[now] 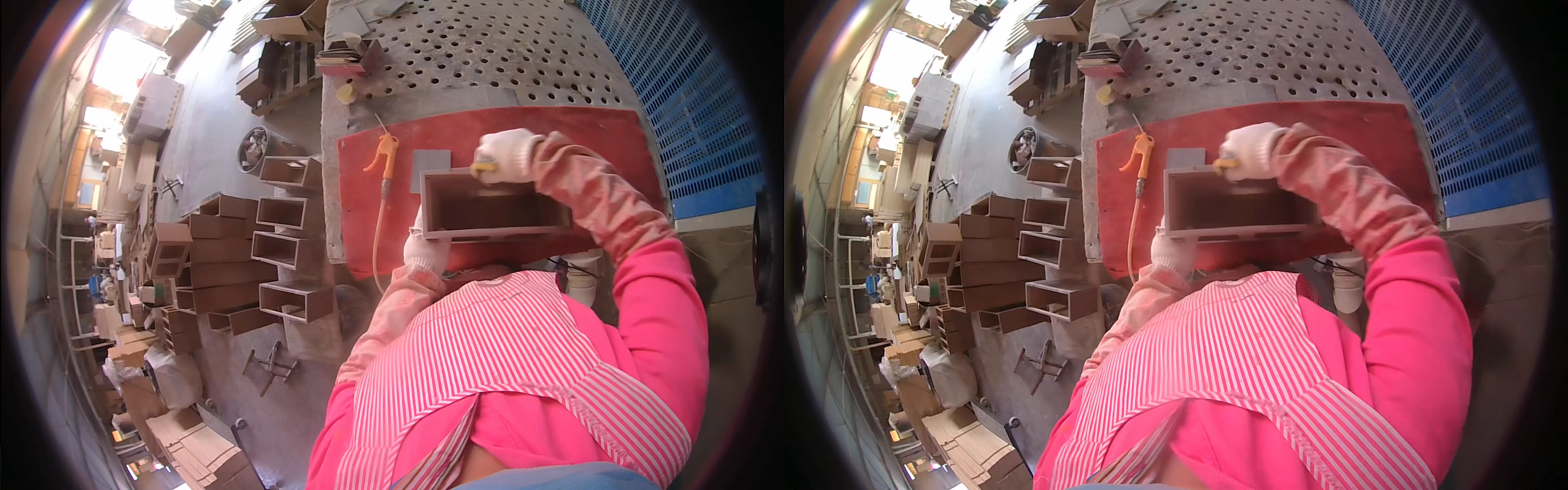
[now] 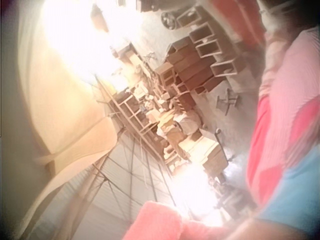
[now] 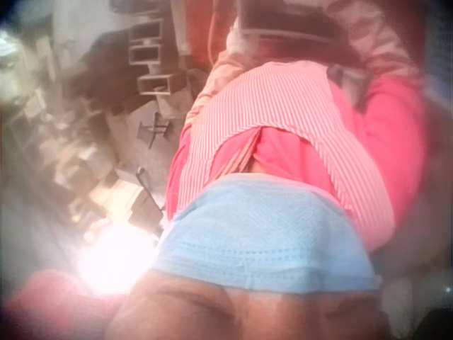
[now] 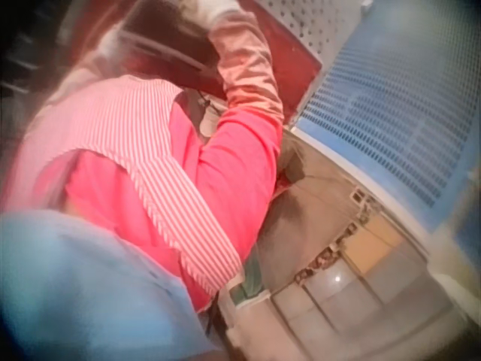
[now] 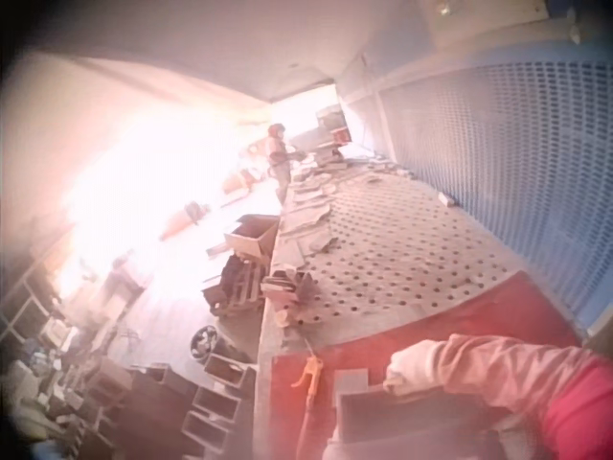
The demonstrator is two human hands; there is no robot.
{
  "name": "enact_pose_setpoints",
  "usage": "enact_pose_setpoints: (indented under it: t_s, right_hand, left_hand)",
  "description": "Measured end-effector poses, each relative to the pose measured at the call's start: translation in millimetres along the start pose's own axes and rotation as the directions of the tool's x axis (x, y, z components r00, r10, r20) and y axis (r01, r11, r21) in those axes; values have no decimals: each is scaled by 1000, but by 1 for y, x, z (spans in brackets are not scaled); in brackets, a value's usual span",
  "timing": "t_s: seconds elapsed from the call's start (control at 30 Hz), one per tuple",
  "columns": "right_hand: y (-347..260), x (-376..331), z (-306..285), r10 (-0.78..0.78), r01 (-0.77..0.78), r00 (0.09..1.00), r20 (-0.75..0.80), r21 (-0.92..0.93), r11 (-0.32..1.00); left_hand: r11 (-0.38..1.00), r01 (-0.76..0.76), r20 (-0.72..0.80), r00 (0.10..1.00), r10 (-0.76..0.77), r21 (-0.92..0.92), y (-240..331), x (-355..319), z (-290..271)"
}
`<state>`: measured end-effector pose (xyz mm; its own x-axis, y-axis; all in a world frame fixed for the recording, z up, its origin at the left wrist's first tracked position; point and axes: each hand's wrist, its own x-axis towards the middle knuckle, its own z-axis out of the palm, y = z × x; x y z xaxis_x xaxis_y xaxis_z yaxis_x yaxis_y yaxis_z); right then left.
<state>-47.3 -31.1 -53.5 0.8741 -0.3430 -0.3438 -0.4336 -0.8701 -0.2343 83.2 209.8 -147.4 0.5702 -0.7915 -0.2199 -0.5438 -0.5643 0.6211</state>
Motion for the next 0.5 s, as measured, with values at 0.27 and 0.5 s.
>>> enact_pose_setpoints:
  t_s: [0.27,0.5]
  right_hand:
    - [45,-130,38,504,-388,837,-213,419,821]
    - [41,-175,92,648,-20,738,-189,954,300]
  left_hand:
    - [991,-12,98,995,-1,131,-15,9,12]
    - [981,-138,96,987,126,136,-22,10,5]
